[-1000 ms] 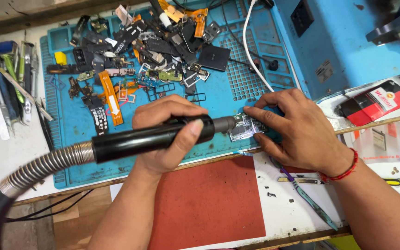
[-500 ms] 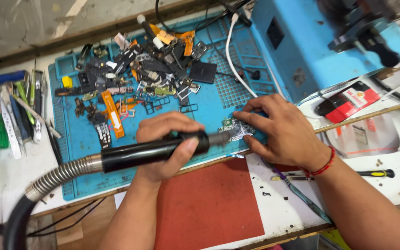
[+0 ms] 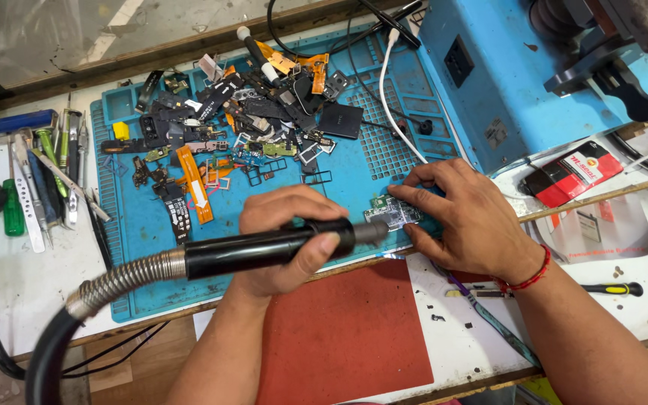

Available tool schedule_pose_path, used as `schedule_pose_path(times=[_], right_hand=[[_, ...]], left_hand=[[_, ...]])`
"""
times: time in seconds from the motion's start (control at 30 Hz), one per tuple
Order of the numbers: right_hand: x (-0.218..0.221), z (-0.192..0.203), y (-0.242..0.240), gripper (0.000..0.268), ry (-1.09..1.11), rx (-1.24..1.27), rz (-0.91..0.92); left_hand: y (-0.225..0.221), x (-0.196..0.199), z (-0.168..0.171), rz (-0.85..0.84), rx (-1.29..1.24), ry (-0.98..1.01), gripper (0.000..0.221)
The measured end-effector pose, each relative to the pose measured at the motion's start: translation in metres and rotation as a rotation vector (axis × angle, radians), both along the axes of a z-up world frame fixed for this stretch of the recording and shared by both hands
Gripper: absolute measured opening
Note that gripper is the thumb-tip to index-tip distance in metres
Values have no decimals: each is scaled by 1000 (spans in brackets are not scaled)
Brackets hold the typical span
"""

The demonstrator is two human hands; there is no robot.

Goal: The person uses a hot air rework tool to heat a circuit board while holding it with their other hand.

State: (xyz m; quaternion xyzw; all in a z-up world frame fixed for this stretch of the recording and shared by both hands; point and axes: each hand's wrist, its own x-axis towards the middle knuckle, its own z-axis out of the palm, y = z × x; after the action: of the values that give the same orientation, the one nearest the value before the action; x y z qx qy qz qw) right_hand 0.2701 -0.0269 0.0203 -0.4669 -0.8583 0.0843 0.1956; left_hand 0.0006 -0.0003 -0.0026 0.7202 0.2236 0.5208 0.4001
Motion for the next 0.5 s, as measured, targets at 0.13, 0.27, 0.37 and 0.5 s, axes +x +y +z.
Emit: schedule_pose_path(times=[0.13,0.27,0.37,0.5], right_hand=[[0,-1,0,53,-2,8,4],[1,-2,-1,52,1,1,3],[1,-2,-1,53,1,3,7],[0,-1,-2,52,1,-6,-7]], left_hand=[[1,6,-4,113,-35,28,22],[1,-1,-3,20,-6,12,24],[0,0,-2,-109,-75,-43,26],[2,2,0,126,-10,45,25]])
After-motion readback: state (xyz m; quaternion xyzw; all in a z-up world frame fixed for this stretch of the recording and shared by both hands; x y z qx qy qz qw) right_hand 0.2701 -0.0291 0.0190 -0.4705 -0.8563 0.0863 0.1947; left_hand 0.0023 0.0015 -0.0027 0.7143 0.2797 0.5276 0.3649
